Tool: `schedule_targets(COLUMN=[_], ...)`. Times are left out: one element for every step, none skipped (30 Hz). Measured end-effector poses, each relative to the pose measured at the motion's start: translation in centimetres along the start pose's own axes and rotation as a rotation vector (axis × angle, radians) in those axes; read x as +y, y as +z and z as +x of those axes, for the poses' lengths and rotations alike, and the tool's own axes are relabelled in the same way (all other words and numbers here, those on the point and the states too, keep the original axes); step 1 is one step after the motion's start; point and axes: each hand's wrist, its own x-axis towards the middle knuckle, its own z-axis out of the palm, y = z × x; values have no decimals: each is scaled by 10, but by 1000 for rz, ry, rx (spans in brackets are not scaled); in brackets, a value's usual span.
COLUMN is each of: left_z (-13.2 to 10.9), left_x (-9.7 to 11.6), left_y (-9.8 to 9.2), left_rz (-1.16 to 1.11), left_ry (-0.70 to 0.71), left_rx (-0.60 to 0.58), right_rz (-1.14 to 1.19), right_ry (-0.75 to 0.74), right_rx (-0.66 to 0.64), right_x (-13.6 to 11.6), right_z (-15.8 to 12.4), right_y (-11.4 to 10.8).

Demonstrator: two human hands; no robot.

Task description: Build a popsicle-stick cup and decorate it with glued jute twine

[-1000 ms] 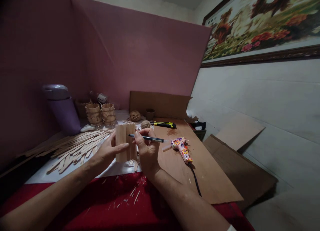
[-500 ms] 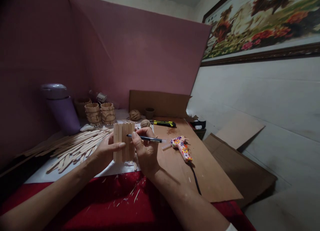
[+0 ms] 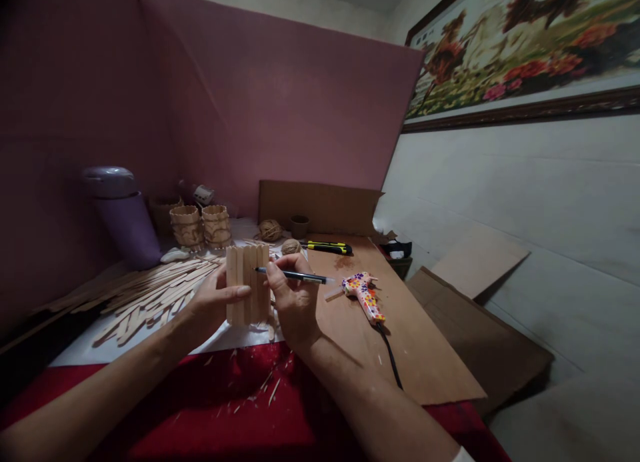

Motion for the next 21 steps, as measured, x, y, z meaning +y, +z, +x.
schedule_targets(left_z=[0,0,0,0,0,0,-1,-1,-1,-1,-2,-2,-2,-3,-3,-3,-3,-3,-3,-3,-2], left_x=[0,-1,-1,-1,-1,-1,-1,-1,0,0,1,2,3,4,5,6,6,6,6,5,5], left_y=[0,-1,-1,-1,-1,-2,-1,-1,-1,0,0,0,1,1,0,-1,-2,-3,-4,-5,-6], left_rz=[0,1,1,1,0,-3,-5,-8,-12,-17,-25,-37,-53,-71,-87,-100,-108,-115,-123,-136,-153], left_ry=[2,2,0,-3,-6,-9,-10,-11,-10,-12,-16,-24,-35,-49,-63,-76,-84,-90,-95,-102,-109], left_rx=[-2,-4,-7,-8,-9,-7,-3,3,9,8,1,-12,-30,-48,-61,-64,-58,-47,-36,-30,-28], right_rz=[-4,-8,-13,-16,-17,-16,-15,-15,-16,-12,3,29,63,100,133,159,178,189,198,205,210], right_ry=[-1,-1,0,1,2,2,1,-2,-4,-5,-5,-2,2,8,16,27,40,48,52,53,50], right_rx=[2,5,9,13,16,19,22,26,30,35,41,48,56,66,77,84,86,82,75,65,54], right_x=[0,0,0,0,0,0,0,0,0,0,0,0,0,0,1,2,2,3,3,3,3], right_z=[0,0,0,0,1,1,1,1,2,2,3,4,5,6,7,7,8,8,8,7,6], right_y=[0,0,0,1,1,1,1,1,1,1,1,1,1,1,0,0,0,-1,-1,-1,-1])
